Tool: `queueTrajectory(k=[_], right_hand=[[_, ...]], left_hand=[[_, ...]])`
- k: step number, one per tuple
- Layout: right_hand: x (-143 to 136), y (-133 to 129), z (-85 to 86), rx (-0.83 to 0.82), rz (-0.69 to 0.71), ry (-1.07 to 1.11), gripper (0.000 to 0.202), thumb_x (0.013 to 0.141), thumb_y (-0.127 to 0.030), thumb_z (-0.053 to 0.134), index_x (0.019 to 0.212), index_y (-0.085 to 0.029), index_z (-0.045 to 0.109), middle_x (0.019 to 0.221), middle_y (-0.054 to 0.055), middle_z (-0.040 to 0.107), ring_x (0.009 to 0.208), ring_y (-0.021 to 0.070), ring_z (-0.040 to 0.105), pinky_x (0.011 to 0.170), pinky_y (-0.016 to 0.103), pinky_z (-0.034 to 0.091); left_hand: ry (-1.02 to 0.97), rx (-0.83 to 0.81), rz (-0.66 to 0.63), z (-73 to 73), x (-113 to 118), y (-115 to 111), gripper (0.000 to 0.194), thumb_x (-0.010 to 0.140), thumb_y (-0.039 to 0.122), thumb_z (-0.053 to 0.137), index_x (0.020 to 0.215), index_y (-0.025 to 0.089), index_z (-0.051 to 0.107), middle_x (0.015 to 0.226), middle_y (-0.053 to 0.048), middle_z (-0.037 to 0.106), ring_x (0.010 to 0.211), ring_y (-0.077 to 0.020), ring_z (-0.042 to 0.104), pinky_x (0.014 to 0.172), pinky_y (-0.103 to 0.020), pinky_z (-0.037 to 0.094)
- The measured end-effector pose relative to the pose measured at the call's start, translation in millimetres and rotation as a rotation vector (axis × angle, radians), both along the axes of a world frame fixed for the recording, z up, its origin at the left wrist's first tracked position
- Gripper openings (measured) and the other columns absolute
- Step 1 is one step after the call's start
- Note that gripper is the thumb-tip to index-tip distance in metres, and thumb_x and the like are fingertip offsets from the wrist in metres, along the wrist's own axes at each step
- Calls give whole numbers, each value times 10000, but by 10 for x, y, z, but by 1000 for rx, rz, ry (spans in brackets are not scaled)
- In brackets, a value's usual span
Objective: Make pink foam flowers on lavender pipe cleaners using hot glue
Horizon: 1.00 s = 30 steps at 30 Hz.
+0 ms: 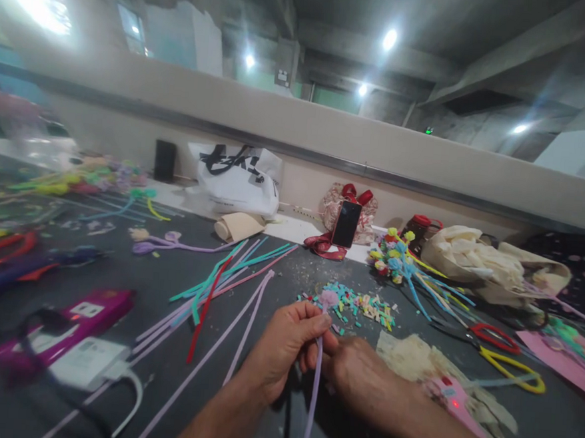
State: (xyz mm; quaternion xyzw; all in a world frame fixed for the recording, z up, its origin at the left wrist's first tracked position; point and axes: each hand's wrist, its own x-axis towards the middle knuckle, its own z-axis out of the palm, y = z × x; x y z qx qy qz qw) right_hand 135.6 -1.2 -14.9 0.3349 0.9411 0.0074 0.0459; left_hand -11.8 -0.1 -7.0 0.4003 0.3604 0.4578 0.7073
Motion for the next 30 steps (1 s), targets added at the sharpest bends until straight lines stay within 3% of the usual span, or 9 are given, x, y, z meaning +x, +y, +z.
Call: queueTrajectory(k=[6,11,15,19,25,30], right_hand=[[1,5,-10,-25,-53,86,221,690,-36,449,833,-155,567,679,39,623,503,131,527,457,217,338],[109,-10,199,-22,-258,379,178,800,-92,373,838,-169,528,735,24,591,639,120,553,568,207,412],[206,-73,361,-360,-466,950,142,803,-223,450,893,-169,545,714,0,580,603,118,566,543,220,445],[232,-104,379,-614,-552,1218,162,773,-300,516,800,-146,557,583,-24,579,516,106,543,528,228,434],[158,-133,315,-674,-594,1375,192,748,-336,557,742,-145,543,537,-44,523,479,80,480,447,176,367],[70,-120,239,-649,-628,1332,220,723,-363,570,710,-143,562,522,-48,504,452,74,444,421,167,323]], left_hand=[[3,-29,5,52,1,-25,209,693,313,578,587,143,517,425,40,560,277,-12,366,300,-124,225],[10,-26,25,29,5,-27,215,676,342,592,624,148,516,516,23,613,303,-20,412,301,-125,243],[-5,-42,0,8,27,-20,223,678,354,590,640,150,510,575,14,627,322,-21,442,296,-121,262],[-24,-104,-32,-12,51,-20,224,682,344,590,629,144,504,547,13,620,300,-13,426,280,-108,258],[-68,-148,-95,-42,98,-32,207,707,317,575,626,140,504,392,35,543,251,-16,386,258,-93,247],[-106,-186,-74,-95,116,0,245,640,341,642,627,134,513,540,-4,619,295,-21,445,255,-96,272]])
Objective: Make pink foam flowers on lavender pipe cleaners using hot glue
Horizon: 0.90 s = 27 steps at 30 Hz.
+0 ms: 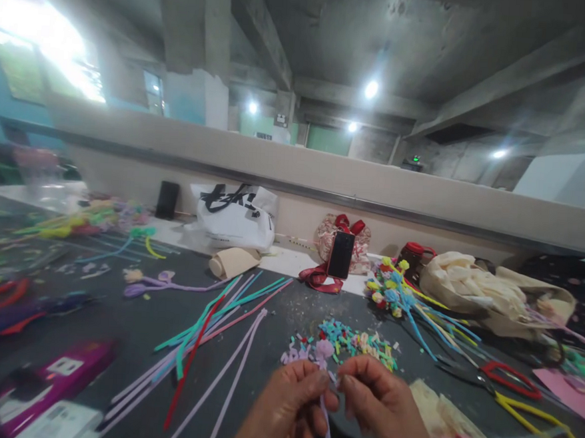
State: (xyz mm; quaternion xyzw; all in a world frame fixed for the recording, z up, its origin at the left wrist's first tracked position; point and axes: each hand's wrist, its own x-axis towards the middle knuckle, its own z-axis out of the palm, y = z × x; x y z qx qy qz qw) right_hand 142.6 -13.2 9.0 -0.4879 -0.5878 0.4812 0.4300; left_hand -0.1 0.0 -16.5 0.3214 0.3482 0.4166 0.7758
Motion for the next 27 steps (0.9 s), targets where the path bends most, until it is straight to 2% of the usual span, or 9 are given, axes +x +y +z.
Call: queueTrajectory(k=[6,13,19,23,27], right_hand=[[-56,65,-91,1,-16,13,270,698,-404,593,686,-136,572,510,-47,504,453,68,414,447,173,337],[-87,103,-224,-114,-8,140,387,642,-512,613,677,-135,535,457,-53,497,362,35,368,361,145,256],[-31,120,-303,-247,178,395,326,685,-423,623,622,-120,519,471,-30,534,291,-1,305,304,135,160],[1,132,-341,-345,300,555,296,706,-376,616,601,-115,523,479,-15,548,263,-8,301,287,133,164],[1,119,-324,-392,334,623,281,716,-353,610,590,-117,526,462,-10,555,248,-7,313,282,126,195]], left_hand=[[5,-13,-19,-42,8,17,278,590,353,675,627,134,507,529,-9,624,267,-22,426,248,-110,265],[120,139,59,25,29,-36,231,695,357,561,627,152,478,404,30,565,260,-26,398,258,-103,261],[165,165,-31,32,10,12,303,632,442,591,601,161,480,311,43,515,229,-57,400,239,-129,259],[105,174,-50,-6,32,11,310,613,440,612,594,156,490,331,51,522,230,-50,405,249,-130,266],[90,164,-62,-45,48,6,335,592,457,629,588,154,487,383,40,558,223,-48,405,244,-140,250]])
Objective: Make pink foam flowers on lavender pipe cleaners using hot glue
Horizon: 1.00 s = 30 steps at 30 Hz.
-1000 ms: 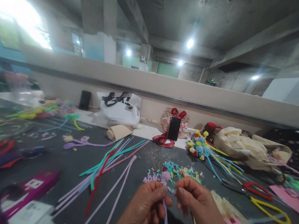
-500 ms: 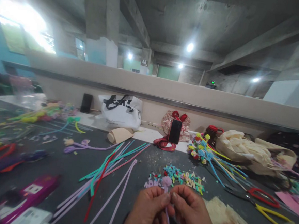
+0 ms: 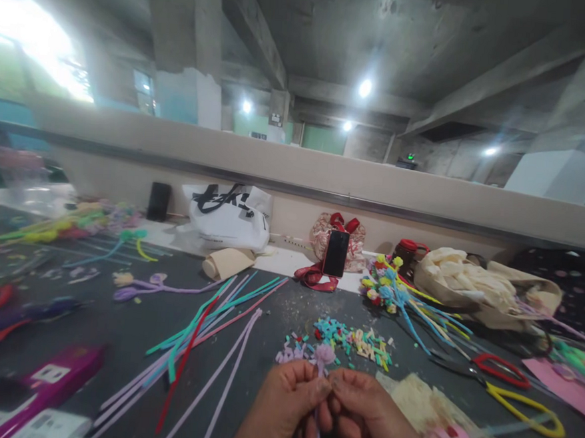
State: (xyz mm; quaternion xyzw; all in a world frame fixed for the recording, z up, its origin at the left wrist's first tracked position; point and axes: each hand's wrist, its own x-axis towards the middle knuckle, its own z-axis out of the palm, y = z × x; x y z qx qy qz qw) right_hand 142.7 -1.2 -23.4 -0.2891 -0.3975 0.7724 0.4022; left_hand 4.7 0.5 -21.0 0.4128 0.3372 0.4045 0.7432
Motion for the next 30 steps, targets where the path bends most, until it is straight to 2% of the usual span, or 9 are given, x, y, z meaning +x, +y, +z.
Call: queueTrajectory(k=[2,6,9,16,20,26,28,30], right_hand=[[2,-9,18,7,-30,-25,280,709,-353,617,595,-108,544,464,-5,562,245,-5,334,273,122,196],[33,-11,22,66,-200,-162,276,669,-363,657,649,-96,593,526,-3,588,267,-3,396,269,103,207],[60,-14,7,90,-277,-270,279,647,-378,675,665,-110,600,466,-40,551,274,1,404,274,92,205],[74,-45,17,111,-223,-323,308,647,-406,663,607,-118,560,423,-45,525,287,12,394,294,109,206],[72,-58,6,117,-110,-212,308,704,-400,610,617,-113,539,441,-25,536,288,2,341,298,119,169],[52,-52,16,41,13,-78,341,710,-427,584,587,-122,498,512,13,572,271,-11,293,284,128,155],[58,-40,13,44,-43,-142,348,689,-441,601,576,-125,507,456,-8,546,260,-3,308,280,126,164],[70,-34,16,86,-189,-276,323,659,-432,634,604,-127,544,410,-42,502,266,12,344,283,122,178]], left_hand=[[-3,-20,-7,7,-4,-6,327,608,449,621,583,147,498,367,45,541,213,-40,382,241,-138,229],[-34,-67,-20,33,-24,-32,311,650,433,594,587,136,527,315,61,483,215,-29,350,249,-129,209],[-32,-87,-29,17,-27,-41,320,652,445,587,572,144,518,298,60,475,213,-36,354,256,-135,210],[67,-56,-26,-13,7,-16,360,594,495,611,577,154,499,351,40,536,215,-51,390,254,-146,215],[56,-38,-38,26,16,-37,353,575,480,632,607,149,513,376,38,552,223,-47,398,255,-140,221],[37,-47,-63,18,13,-48,346,590,466,632,569,145,506,381,37,549,238,-41,405,266,-135,231],[48,-64,-76,-9,12,-36,365,593,488,616,547,143,506,332,49,510,220,-39,379,260,-137,213],[68,-88,-74,-34,11,-24,393,599,516,593,512,144,499,271,57,456,198,-41,349,251,-140,190]])
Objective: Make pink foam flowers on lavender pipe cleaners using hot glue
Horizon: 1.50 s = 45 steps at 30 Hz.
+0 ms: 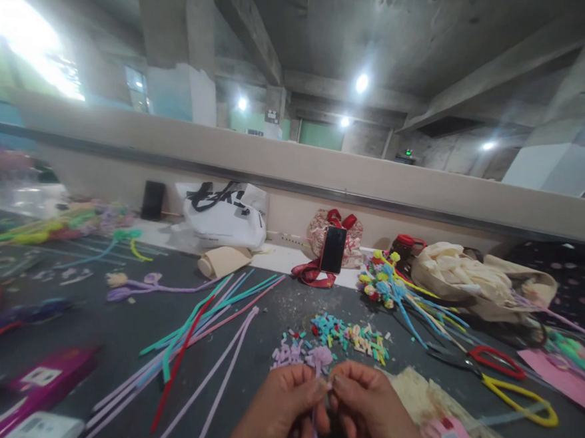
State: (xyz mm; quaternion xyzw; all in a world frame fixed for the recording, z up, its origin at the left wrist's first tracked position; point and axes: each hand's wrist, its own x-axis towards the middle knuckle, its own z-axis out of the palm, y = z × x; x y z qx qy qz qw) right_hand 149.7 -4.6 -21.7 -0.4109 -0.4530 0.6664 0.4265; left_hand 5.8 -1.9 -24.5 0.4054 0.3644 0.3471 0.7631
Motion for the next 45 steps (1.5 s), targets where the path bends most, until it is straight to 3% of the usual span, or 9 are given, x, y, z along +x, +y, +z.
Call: queueTrajectory(k=[4,9,17,22,34,45], right_hand=[[17,-31,46,185,-204,-266,243,629,-373,671,703,-150,610,465,-54,503,336,46,420,321,137,266],[19,-100,117,456,-90,-510,170,730,-309,564,684,-153,614,572,-13,525,458,95,480,444,202,382],[245,-71,322,615,-41,-663,147,781,-259,518,679,-181,590,594,-19,517,570,122,490,530,214,367],[339,-51,440,768,27,-708,158,797,-241,513,663,-186,575,672,10,559,672,149,511,632,254,376],[365,-50,478,786,125,-717,116,767,-201,555,657,-174,582,736,13,547,730,145,523,657,257,388],[344,-45,464,864,199,-824,79,759,-169,565,691,-190,599,793,14,543,776,145,524,683,268,399]], left_hand=[[-1,-33,6,-25,-1,8,419,598,544,569,486,145,500,224,53,418,177,-43,315,240,-143,169],[-25,-43,-26,-48,-3,18,428,554,541,606,463,139,494,234,44,417,195,-51,355,250,-145,171],[112,-16,4,-37,1,-5,318,579,463,595,589,169,474,362,11,572,208,-46,343,257,-151,147],[249,10,-24,14,19,-59,178,639,325,546,583,171,477,328,26,557,203,-32,305,282,-137,125],[468,-10,-97,115,73,-94,118,644,165,449,528,181,457,243,69,470,166,-44,288,257,-134,146],[462,32,-97,138,73,-101,116,640,160,458,527,185,461,230,83,447,166,-48,295,265,-139,161]])
